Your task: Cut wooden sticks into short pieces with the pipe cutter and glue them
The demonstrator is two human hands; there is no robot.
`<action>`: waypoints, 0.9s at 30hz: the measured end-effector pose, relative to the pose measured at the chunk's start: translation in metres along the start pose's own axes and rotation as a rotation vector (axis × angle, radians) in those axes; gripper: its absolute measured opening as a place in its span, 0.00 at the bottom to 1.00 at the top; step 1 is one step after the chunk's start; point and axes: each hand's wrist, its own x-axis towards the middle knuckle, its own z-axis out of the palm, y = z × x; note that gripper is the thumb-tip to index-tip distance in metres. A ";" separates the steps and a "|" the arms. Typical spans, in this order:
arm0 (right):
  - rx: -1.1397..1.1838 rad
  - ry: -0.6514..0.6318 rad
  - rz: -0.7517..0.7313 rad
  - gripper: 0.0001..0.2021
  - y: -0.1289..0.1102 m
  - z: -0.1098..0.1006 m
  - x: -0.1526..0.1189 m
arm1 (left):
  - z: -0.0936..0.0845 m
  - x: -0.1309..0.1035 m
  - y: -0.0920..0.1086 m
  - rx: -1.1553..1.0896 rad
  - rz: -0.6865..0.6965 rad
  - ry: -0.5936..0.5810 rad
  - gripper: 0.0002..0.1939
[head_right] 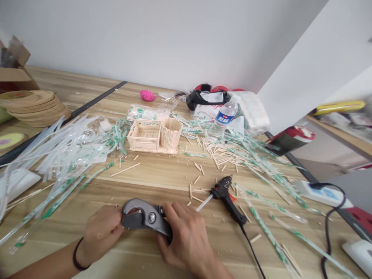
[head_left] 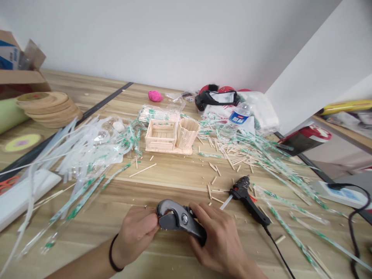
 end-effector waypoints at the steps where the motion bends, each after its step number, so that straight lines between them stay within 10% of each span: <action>1: -0.002 -0.001 0.000 0.13 0.000 0.000 0.000 | 0.000 0.000 0.000 -0.005 -0.006 0.002 0.20; 27: -0.056 0.037 0.039 0.07 0.004 0.000 -0.001 | 0.002 0.002 -0.003 -0.034 -0.147 0.054 0.21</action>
